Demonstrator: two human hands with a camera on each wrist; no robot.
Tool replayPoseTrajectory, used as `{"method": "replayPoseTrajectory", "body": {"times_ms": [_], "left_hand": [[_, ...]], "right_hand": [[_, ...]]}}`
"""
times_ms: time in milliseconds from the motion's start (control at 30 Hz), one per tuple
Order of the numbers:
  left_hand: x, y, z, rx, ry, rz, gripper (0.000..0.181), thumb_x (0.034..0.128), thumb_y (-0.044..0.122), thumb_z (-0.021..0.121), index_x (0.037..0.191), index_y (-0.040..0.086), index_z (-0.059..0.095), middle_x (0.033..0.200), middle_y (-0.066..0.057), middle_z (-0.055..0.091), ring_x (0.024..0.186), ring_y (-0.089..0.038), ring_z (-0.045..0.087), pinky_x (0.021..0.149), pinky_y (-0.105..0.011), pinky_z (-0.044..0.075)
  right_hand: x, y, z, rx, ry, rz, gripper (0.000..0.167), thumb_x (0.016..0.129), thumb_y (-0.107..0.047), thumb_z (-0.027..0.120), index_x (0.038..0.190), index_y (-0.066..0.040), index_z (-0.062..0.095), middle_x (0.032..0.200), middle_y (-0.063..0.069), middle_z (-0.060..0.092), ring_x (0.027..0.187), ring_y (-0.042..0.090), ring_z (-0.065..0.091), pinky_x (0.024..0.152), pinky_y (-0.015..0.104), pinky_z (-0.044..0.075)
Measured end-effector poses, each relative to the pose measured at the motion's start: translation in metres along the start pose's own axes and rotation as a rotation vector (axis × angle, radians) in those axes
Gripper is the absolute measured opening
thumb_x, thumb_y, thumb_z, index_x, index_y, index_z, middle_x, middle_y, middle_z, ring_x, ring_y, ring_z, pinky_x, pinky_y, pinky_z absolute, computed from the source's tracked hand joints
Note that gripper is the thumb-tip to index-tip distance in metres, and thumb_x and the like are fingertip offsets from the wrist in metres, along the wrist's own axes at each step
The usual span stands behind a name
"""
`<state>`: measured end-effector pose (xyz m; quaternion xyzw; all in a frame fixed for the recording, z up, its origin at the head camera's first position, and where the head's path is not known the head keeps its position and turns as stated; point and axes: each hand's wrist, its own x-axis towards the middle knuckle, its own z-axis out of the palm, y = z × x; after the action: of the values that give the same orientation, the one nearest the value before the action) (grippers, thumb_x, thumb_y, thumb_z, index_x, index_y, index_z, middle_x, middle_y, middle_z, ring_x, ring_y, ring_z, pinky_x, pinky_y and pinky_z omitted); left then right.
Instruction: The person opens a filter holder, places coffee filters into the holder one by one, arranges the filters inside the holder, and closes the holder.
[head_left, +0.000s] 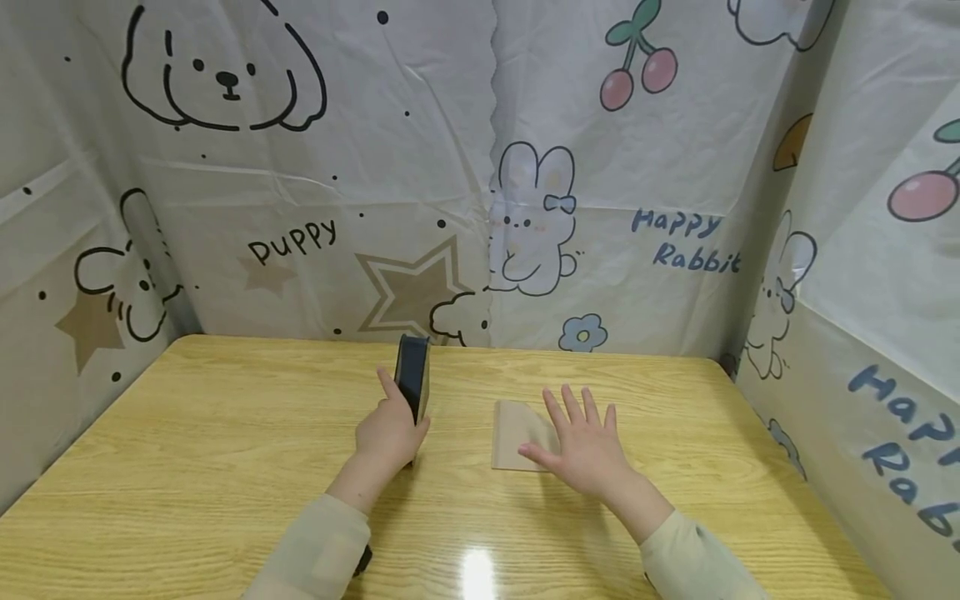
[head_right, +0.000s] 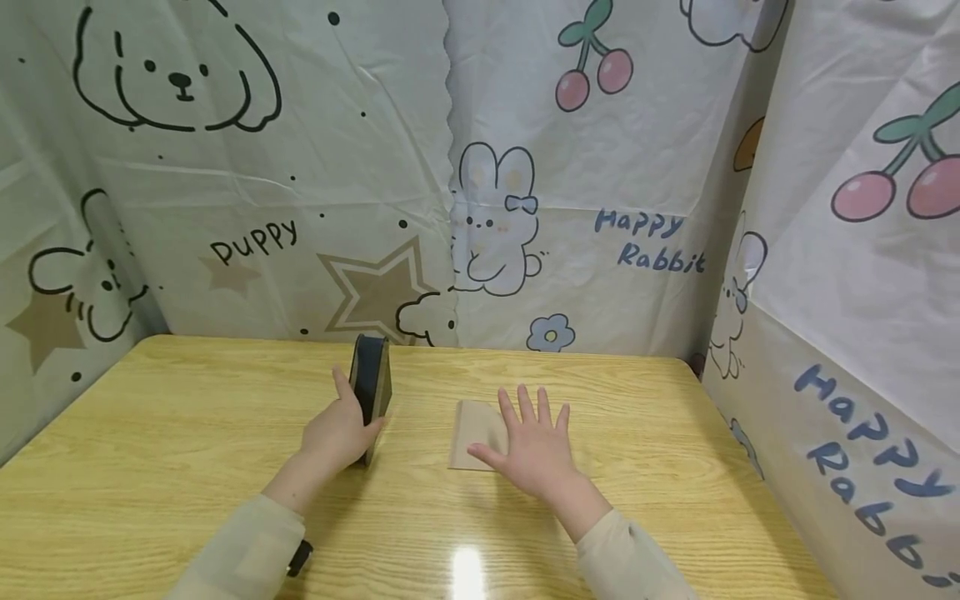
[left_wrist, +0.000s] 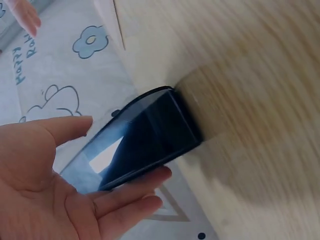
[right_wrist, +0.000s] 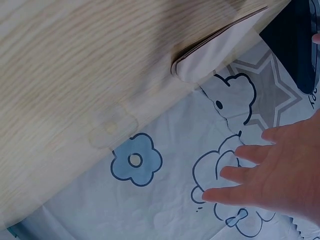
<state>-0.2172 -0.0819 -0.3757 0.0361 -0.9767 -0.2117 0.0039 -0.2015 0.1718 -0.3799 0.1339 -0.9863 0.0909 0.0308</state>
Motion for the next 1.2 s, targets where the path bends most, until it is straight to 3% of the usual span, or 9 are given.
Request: {"method": "replayPoseTrajectory", "body": {"times_ms": [100,167,533,1033,1200], "left_hand": [[0.0,-0.002,0.001,0.021,-0.02,0.002,0.093,0.0922,0.028,0.057,0.142,-0.014,-0.009,0.05,-0.006,0.054,0.039,-0.013,0.045,0.036,-0.022,0.03],[0.0,-0.003,0.002,0.032,-0.02,0.006,0.09,0.0926,0.026,0.057,0.142,-0.015,-0.006,0.045,-0.003,0.049,0.037,-0.012,0.044,0.036,-0.021,0.028],[0.0,-0.002,0.002,0.045,-0.031,0.01,0.081,0.0916,0.022,0.058,0.14,-0.02,0.008,0.051,-0.009,0.056,0.043,-0.018,0.054,0.039,-0.026,0.038],[-0.003,0.0,-0.008,0.065,-0.085,0.0,0.08,0.0904,0.018,0.058,0.141,-0.018,0.008,0.053,-0.009,0.057,0.046,-0.018,0.054,0.042,-0.028,0.041],[0.0,-0.003,-0.009,0.076,-0.104,-0.005,0.082,0.0886,0.019,0.061,0.141,-0.017,0.009,0.063,-0.014,0.062,0.05,-0.02,0.056,0.045,-0.031,0.043]], "right_hand": [[0.0,0.001,0.001,0.0,0.001,-0.003,0.086,0.084,-0.064,0.051,0.148,-0.011,0.026,0.153,0.02,0.023,0.14,0.046,0.014,0.105,0.071,0.011],[0.0,0.001,0.002,-0.005,0.005,-0.003,0.086,0.084,-0.064,0.05,0.148,-0.011,0.026,0.153,0.02,0.023,0.14,0.046,0.015,0.105,0.072,0.011],[0.0,0.002,0.003,-0.007,0.002,-0.003,0.086,0.084,-0.064,0.05,0.148,-0.011,0.027,0.153,0.019,0.024,0.14,0.046,0.016,0.105,0.071,0.011],[0.0,0.003,0.003,-0.007,0.001,0.003,0.085,0.084,-0.064,0.051,0.147,-0.01,0.029,0.151,0.019,0.027,0.14,0.046,0.018,0.105,0.071,0.012],[0.001,0.004,0.003,-0.001,0.007,0.005,0.085,0.084,-0.064,0.051,0.147,-0.01,0.029,0.151,0.019,0.027,0.14,0.045,0.018,0.105,0.071,0.012]]}}
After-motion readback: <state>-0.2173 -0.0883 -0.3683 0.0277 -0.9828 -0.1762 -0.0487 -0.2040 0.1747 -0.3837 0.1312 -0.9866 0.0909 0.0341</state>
